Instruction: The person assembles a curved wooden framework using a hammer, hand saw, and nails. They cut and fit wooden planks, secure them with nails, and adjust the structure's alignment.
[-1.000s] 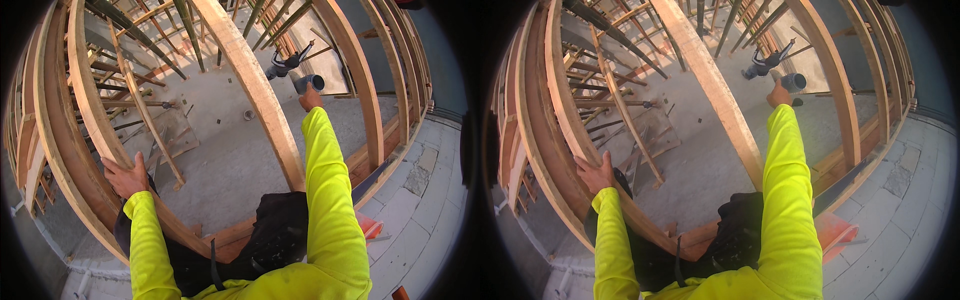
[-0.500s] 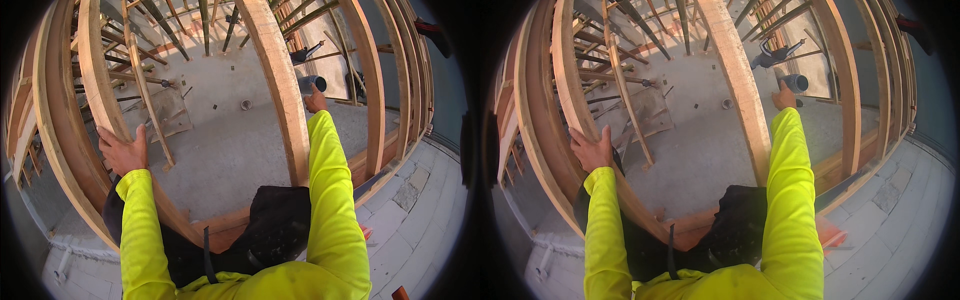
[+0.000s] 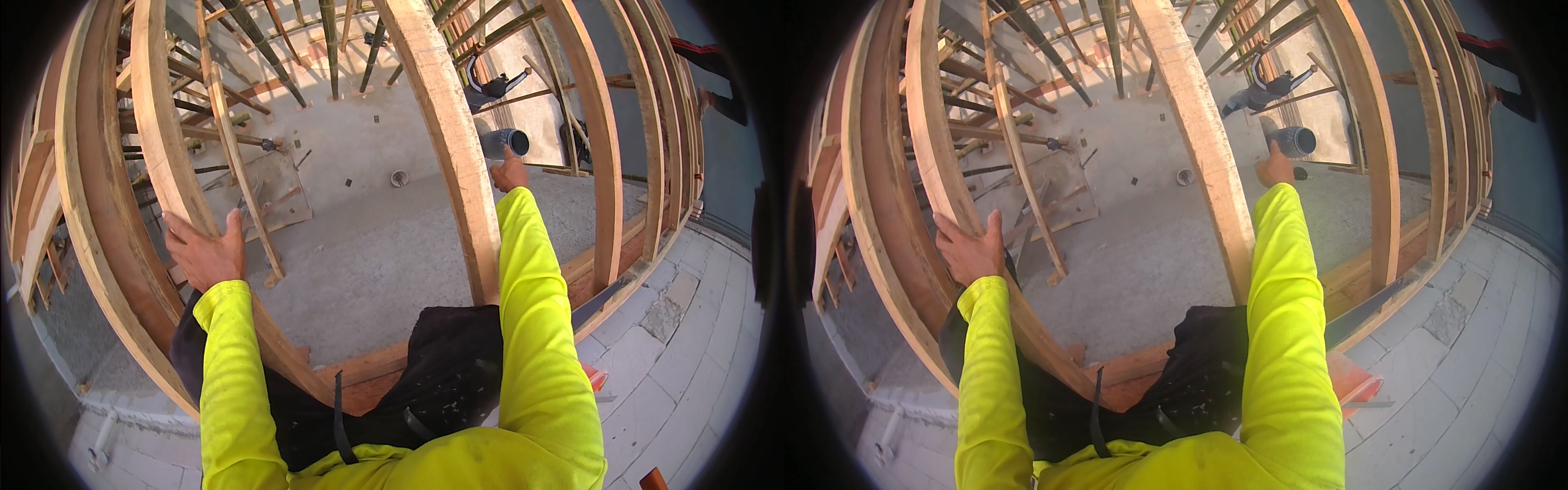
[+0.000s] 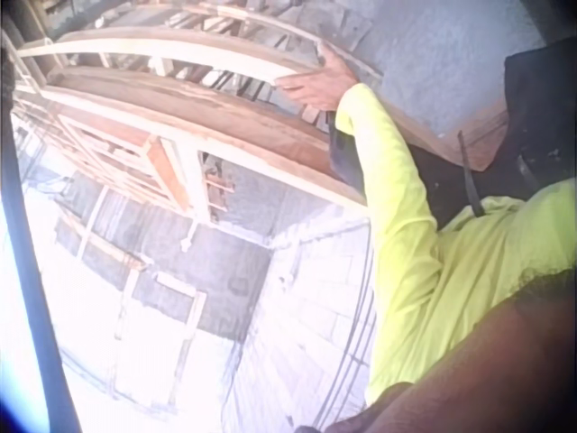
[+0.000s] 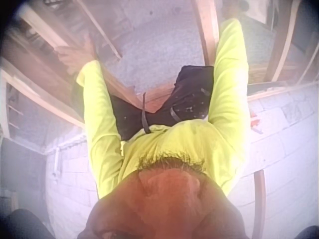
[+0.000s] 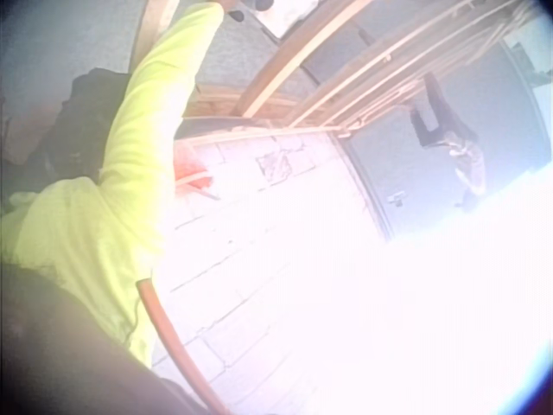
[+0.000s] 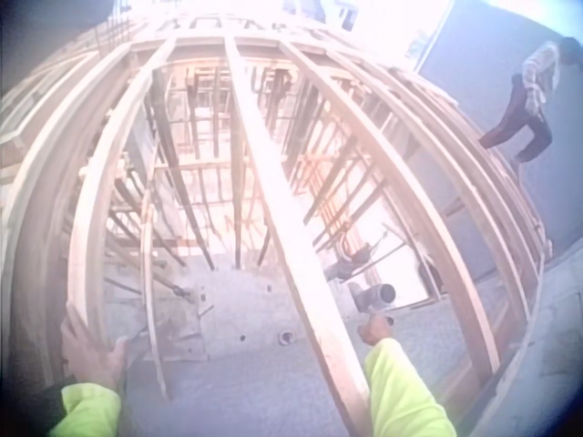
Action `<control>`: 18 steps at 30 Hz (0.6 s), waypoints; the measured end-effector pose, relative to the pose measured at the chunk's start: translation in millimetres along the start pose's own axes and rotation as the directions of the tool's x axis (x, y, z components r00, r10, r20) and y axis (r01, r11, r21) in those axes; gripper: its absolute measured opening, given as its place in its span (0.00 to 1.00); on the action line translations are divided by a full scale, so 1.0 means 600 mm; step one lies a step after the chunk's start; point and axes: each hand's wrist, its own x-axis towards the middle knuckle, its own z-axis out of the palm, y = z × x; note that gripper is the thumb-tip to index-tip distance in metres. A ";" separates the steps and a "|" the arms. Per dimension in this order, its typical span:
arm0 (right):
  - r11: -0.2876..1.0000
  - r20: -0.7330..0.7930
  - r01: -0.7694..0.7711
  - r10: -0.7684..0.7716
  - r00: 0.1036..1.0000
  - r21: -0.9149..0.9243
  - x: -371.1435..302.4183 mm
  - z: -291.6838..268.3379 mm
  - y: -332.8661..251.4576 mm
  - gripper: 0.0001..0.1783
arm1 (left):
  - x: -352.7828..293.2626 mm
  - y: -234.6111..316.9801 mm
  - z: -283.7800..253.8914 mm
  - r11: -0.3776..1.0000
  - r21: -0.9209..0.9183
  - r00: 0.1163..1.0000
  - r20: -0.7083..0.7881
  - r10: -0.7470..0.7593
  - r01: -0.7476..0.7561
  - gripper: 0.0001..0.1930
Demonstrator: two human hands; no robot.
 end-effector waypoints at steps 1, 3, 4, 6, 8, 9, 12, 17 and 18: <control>1.000 0.015 0.001 -0.001 1.000 0.005 -0.003 0.002 -0.004 0.41 | 0.000 -0.001 0.000 1.000 -0.004 1.000 -0.002 -0.002 0.002 0.56; 1.000 0.017 0.011 -0.011 1.000 0.010 -0.005 0.001 -0.004 0.41 | 0.000 -0.001 0.001 1.000 -0.007 1.000 -0.003 0.002 -0.002 0.56; 1.000 0.009 0.022 -0.022 1.000 0.009 -0.006 0.001 -0.004 0.41 | 0.000 -0.001 0.001 1.000 -0.003 1.000 -0.004 0.005 -0.005 0.56; 1.000 0.003 0.026 -0.026 1.000 0.016 -0.008 0.003 -0.006 0.41 | 0.000 0.001 -0.001 1.000 0.003 1.000 0.002 0.003 -0.003 0.56; 1.000 0.003 0.016 -0.016 1.000 0.027 -0.008 0.003 -0.008 0.41 | 0.000 0.005 -0.005 1.000 0.000 1.000 0.014 -0.010 0.010 0.56; 0.999 0.001 0.012 -0.012 1.000 0.031 -0.008 0.002 -0.009 0.41 | 0.000 0.005 -0.005 1.000 0.001 1.000 0.012 -0.006 0.006 0.56; 0.999 0.002 0.011 -0.011 1.000 0.047 -0.013 0.000 -0.017 0.40 | 0.001 0.000 -0.003 1.000 0.013 1.000 -0.003 0.009 -0.009 0.56; 1.000 0.001 0.013 -0.013 1.000 0.018 -0.019 -0.011 -0.021 0.39 | 0.000 0.000 -0.004 1.000 0.000 1.000 0.013 0.003 -0.003 0.56; 1.000 0.003 0.015 -0.015 1.000 0.024 -0.020 -0.015 -0.023 0.38 | 0.000 -0.003 -0.004 1.000 -0.005 1.000 0.003 0.005 -0.005 0.56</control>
